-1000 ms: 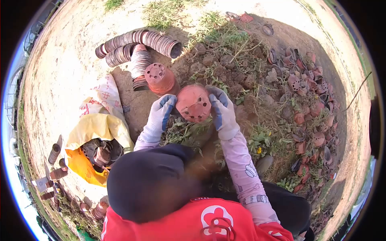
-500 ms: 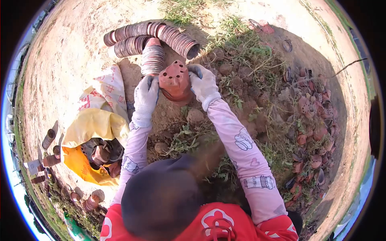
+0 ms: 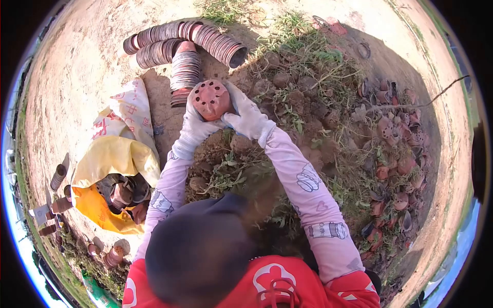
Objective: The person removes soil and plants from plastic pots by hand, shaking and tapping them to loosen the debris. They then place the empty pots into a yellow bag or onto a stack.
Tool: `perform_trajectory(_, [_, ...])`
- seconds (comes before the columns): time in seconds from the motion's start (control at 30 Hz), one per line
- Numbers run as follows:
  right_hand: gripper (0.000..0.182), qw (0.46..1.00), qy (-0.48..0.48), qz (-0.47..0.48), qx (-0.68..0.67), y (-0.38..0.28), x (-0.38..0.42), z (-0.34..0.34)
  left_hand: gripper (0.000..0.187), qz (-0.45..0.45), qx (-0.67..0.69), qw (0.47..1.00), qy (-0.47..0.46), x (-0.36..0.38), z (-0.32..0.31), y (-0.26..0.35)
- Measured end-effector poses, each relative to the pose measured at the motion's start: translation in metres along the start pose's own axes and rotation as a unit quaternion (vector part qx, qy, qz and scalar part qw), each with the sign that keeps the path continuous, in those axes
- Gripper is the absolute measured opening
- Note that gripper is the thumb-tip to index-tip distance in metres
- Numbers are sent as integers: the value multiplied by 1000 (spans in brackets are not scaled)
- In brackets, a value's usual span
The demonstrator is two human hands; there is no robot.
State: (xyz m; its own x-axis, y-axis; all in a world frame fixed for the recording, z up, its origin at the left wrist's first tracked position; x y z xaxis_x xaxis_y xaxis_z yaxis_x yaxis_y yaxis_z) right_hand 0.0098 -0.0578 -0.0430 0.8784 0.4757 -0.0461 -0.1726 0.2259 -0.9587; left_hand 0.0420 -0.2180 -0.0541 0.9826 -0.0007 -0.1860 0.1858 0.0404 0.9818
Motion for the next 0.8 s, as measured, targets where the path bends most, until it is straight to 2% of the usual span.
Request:
perform_trajectory(0.03, [78,1000,10,-17,3,11,2,-4,109,2,-62,998,-13,0,3,-4])
perform_trajectory(0.1, [82,994,30,-25,102,11,5,-9,101,-17,-141,990,-16,3,13,-26])
perform_trajectory(0.17, [87,984,23,-61,164,8,3,-18,96,29,-50,997,-59,-1,20,-46])
perform_trajectory(0.2, [88,987,16,-59,151,6,1,-19,97,22,-50,996,-75,-5,19,-37])
perform_trajectory(0.23, [84,989,13,-69,127,3,2,-15,97,49,39,996,-60,-3,17,-38])
perform_trajectory(0.27, [85,984,-5,-98,151,-1,7,-3,99,2,28,998,-49,-2,21,-51])
perform_trajectory(0.3, [87,977,-28,-126,169,-10,12,7,101,-33,-55,997,-32,2,10,-28])
perform_trajectory(0.37, [91,938,6,-120,326,-40,44,56,104,-52,-50,997,24,7,8,-23])
perform_trajectory(0.43, [91,901,68,-68,423,-54,82,119,102,-51,-44,992,105,26,7,-25])
perform_trajectory(0.47, [93,888,99,-76,442,-51,105,150,94,-22,54,990,129,39,2,-17])
perform_trajectory(0.5, [99,870,94,-145,461,-49,130,176,94,-18,57,989,132,52,3,-18])
perform_trajectory(0.57, [110,824,29,-296,482,-31,184,213,83,54,-6,975,214,77,9,-26])
perform_trajectory(0.63, [120,830,14,-432,353,11,241,229,76,87,-1,976,202,101,3,-39])
perform_trajectory(0.7, [121,798,40,-586,134,57,283,225,71,121,-53,980,150,120,-11,-40])
perform_trajectory(0.77, [117,831,129,-533,94,86,297,214,67,143,-20,983,113,135,-23,-49])
perform_trajectory(0.8, [106,847,189,-488,92,92,297,208,67,143,-21,983,113,139,-27,-50])
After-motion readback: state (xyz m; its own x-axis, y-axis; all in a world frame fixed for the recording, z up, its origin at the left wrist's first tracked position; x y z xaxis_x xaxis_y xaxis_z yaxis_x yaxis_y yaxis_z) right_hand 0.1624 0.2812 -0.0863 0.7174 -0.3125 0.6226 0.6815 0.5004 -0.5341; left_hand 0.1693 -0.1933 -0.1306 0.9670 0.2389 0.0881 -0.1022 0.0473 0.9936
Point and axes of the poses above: each hand's wrist, its own x-axis away from the middle knuckle, its own z-axis out of the back of the hand, y = z × x, the point moved 3 cm from there along -x, towards the middle knuckle, and after that the axes turned 7 degrees about -z, right-handed, at the moved point
